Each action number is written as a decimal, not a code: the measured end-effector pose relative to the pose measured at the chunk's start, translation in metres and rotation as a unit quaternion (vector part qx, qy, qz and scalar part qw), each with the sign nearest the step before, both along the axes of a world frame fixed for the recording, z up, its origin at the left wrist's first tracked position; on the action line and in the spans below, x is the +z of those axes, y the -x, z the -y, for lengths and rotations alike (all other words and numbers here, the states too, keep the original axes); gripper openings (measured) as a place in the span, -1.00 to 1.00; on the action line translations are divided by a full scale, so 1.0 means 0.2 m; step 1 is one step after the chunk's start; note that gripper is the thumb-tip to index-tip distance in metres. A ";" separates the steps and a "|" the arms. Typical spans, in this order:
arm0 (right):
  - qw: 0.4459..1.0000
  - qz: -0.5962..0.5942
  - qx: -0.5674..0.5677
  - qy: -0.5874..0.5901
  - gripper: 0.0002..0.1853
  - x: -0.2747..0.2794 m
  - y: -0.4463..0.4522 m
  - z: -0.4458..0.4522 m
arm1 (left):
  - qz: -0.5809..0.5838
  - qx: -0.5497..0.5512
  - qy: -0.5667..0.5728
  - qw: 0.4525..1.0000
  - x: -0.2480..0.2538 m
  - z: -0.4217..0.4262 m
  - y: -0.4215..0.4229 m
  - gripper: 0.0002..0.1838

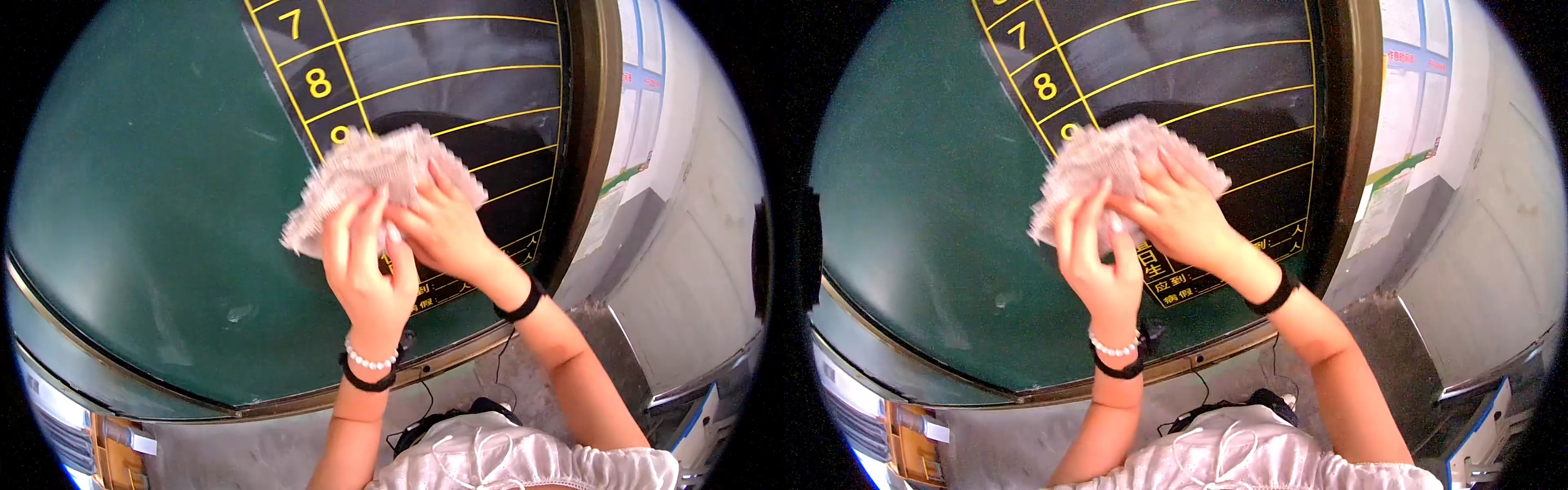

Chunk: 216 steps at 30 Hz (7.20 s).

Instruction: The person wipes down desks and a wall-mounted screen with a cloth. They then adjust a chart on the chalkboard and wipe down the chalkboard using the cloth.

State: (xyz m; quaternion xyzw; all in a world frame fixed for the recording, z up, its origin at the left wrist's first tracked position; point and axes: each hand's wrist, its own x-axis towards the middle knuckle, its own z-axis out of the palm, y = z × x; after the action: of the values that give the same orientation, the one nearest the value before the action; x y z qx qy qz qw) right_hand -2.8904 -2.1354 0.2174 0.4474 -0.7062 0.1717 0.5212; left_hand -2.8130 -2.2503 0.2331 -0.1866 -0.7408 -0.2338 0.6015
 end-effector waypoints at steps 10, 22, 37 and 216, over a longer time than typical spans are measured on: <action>0.964 -0.219 0.115 0.102 -0.49 0.98 0.16 -0.01 | -0.212 0.115 0.125 0.962 0.69 -0.03 0.21 -0.52; 0.999 0.009 -0.002 0.047 -0.32 0.15 0.04 -0.18 | 0.119 0.163 0.147 0.968 -0.06 -0.10 0.05 -0.25; 0.989 -0.130 0.057 0.048 -0.38 0.82 0.20 -0.41 | -0.119 0.065 0.104 0.985 0.53 -0.37 0.32 -0.25; 0.273 0.844 0.164 0.432 -0.70 -1.39 -0.64 -0.71 | 0.405 -0.370 -0.512 0.661 -1.18 0.07 -0.23 -0.42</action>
State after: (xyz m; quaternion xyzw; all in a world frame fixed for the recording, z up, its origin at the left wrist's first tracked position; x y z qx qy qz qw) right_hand -2.7616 -1.9933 -0.0613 -0.1321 -0.4846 0.8150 -0.2889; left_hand -2.7678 -2.2639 -0.0032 0.0050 -0.5448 -0.8317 0.1071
